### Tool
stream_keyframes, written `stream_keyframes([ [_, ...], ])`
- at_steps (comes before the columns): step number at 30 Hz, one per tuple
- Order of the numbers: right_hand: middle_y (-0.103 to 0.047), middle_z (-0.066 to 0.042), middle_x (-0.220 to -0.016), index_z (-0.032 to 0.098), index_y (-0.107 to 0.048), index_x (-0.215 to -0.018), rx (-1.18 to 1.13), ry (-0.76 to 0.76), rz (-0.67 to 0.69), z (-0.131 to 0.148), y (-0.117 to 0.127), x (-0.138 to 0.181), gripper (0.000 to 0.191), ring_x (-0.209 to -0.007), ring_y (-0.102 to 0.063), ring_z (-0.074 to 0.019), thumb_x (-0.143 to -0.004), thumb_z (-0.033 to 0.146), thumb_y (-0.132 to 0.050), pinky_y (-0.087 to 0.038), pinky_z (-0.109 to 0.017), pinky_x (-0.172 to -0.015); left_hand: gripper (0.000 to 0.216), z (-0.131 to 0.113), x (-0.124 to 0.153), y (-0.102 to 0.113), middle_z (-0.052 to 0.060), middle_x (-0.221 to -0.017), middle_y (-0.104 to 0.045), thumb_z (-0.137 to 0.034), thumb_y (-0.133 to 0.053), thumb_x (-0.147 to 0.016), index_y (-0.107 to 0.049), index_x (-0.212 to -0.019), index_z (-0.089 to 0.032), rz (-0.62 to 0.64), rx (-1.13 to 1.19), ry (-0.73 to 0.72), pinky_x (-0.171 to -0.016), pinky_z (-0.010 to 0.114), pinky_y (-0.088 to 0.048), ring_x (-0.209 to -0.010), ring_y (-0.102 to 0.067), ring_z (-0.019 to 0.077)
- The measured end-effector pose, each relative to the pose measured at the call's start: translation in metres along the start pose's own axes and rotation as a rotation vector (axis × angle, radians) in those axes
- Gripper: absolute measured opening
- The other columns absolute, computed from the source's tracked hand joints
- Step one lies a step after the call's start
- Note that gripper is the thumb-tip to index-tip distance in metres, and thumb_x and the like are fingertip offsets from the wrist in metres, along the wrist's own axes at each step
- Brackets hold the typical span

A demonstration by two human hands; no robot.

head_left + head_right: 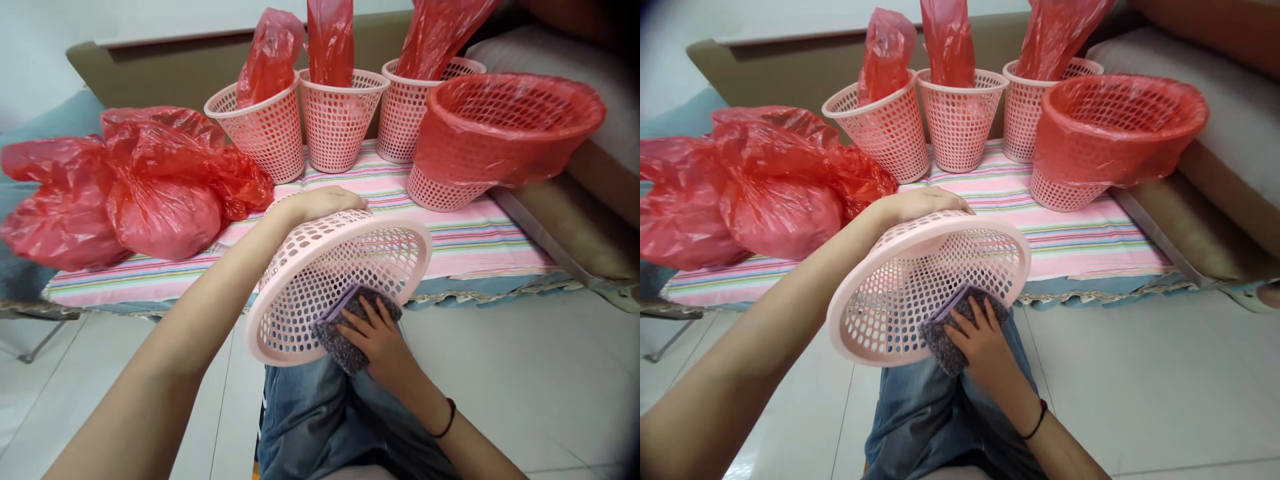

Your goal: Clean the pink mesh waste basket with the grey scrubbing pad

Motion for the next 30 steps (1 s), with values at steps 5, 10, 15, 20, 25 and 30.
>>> stream_keyframes([
  [5,-0.055,-0.003,-0.145,0.027,-0.065,-0.129,-0.023,-0.114,-0.016,0.002,-0.001,-0.002,0.059,-0.144,-0.029,-0.0436,-0.076,0.003,-0.051,-0.013,-0.076,-0.114,0.044,-0.002,0.012,-0.003,-0.002,-0.117,-0.073,-0.040,-0.039,-0.090,-0.076,-0.104,-0.020,-0.062,0.048,-0.038,-0.107,0.028,-0.039,-0.115,-0.062,0.0205],
  [10,-0.052,0.003,-0.147,0.034,-0.061,-0.132,-0.480,-0.164,0.127,0.051,-0.007,-0.013,0.071,-0.149,-0.023,-0.0348,-0.071,0.001,-0.046,-0.007,-0.073,-0.117,0.038,0.000,0.023,-0.007,-0.001,-0.109,-0.076,-0.036,-0.045,-0.089,-0.077,-0.097,-0.018,-0.130,0.165,-0.017,-0.102,0.026,-0.044,-0.108,-0.066,0.0198],
  [15,-0.060,-0.004,-0.138,0.025,-0.062,-0.129,-1.221,-0.213,-0.023,0.092,-0.009,-0.045,0.047,-0.132,-0.053,-0.0203,-0.086,0.015,-0.047,-0.039,-0.047,-0.115,0.036,0.006,0.025,-0.006,-0.004,-0.108,-0.076,-0.037,-0.047,-0.089,-0.078,-0.095,-0.022,-0.143,0.195,-0.049,-0.106,0.029,-0.043,-0.110,-0.065,0.0198],
  [20,-0.065,-0.003,-0.132,0.025,-0.066,-0.123,-1.303,-0.091,-0.032,0.085,-0.007,-0.052,0.039,-0.132,-0.053,-0.0199,-0.087,0.020,-0.051,-0.035,-0.045,-0.117,0.034,0.010,0.027,-0.007,-0.002,-0.108,-0.076,-0.036,-0.049,-0.089,-0.078,-0.096,-0.021,-0.175,0.210,-0.058,-0.103,0.028,-0.044,-0.108,-0.066,0.0185],
  [25,-0.051,0.004,-0.148,0.029,-0.062,-0.129,-0.616,0.089,0.268,0.052,0.001,-0.036,0.069,-0.147,-0.029,-0.0273,-0.067,0.000,-0.051,-0.016,-0.057,-0.121,0.034,0.011,0.030,-0.007,-0.001,-0.108,-0.076,-0.036,-0.049,-0.089,-0.078,-0.096,-0.020,-0.172,0.214,-0.084,-0.102,0.027,-0.045,-0.109,-0.066,0.0183],
  [30,-0.055,-0.004,-0.144,0.025,-0.061,-0.131,-0.233,0.046,0.212,0.020,0.019,-0.060,0.070,-0.141,-0.035,-0.0333,-0.068,-0.003,-0.047,-0.021,-0.063,-0.116,0.036,0.011,0.023,-0.002,-0.002,-0.110,-0.075,-0.040,-0.047,-0.090,-0.078,-0.100,-0.024,-0.143,0.131,-0.016,-0.105,0.031,-0.044,-0.110,-0.065,0.0203],
])
Point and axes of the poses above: each hand's wrist, its own x-axis away from the middle knuckle, its own y-axis out of the back of the hand, z = x × y, the point moved 2 cm from there along -x, towards the middle knuckle
